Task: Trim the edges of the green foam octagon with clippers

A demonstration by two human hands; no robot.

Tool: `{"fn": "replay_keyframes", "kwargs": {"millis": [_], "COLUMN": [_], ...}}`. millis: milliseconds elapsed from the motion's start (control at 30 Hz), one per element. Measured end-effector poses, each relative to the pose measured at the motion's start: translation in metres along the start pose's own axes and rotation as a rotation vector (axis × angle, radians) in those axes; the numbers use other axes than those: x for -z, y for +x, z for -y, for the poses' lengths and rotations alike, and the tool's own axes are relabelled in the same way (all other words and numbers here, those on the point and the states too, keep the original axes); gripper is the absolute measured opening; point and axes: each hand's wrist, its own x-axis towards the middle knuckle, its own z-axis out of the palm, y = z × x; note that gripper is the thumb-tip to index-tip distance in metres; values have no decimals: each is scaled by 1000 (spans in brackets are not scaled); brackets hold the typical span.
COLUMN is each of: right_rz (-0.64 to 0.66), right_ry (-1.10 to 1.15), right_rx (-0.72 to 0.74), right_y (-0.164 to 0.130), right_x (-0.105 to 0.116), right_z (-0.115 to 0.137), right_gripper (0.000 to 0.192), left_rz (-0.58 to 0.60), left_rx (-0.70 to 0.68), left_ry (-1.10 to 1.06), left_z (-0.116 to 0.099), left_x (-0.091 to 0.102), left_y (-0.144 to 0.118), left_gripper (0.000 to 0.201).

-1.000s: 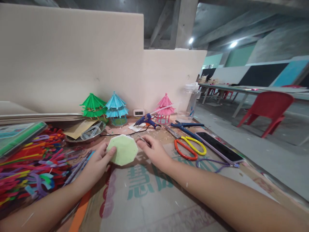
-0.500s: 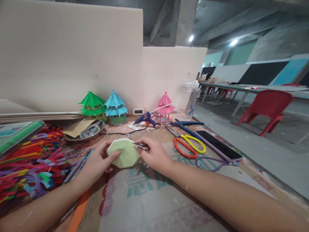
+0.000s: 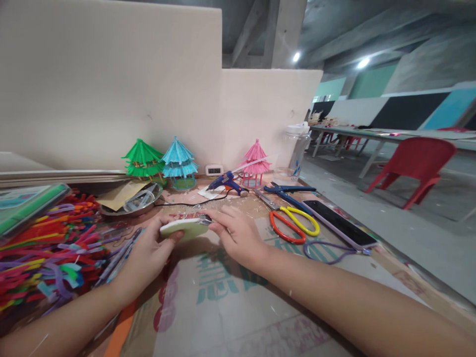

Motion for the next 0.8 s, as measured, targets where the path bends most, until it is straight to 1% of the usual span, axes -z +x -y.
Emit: {"fn": "replay_keyframes", "kwargs": {"millis": [167,300,367,500,633,800], "right_rz": [-19,-20,-17,-8,4,2], "right_ry": [-81,-113,-124,-140,-150,-142], "right_rx": [47,43,42,50,55,61], "right_y": [-1,-1,0,0,0,0], "right_x": [0,0,1,3,4,3], "right_z": [-1,-2,-1,0,0,-1], "right_gripper": [37,38,38,36,34,35], "left_rz": [17,80,93,80,83,40], "left_rx": [31,-8,-37,-43,-34,9], "left_ry": [-44,14,37,76,21,13], "left_z": [-2,-1,0,2,2,1], "left_x": [-1,-1,-1,0,-1,-1], "left_y": [-2,-4,-4,-4,-4,-3], "left_gripper": [20,18,17,17,18,21]}}
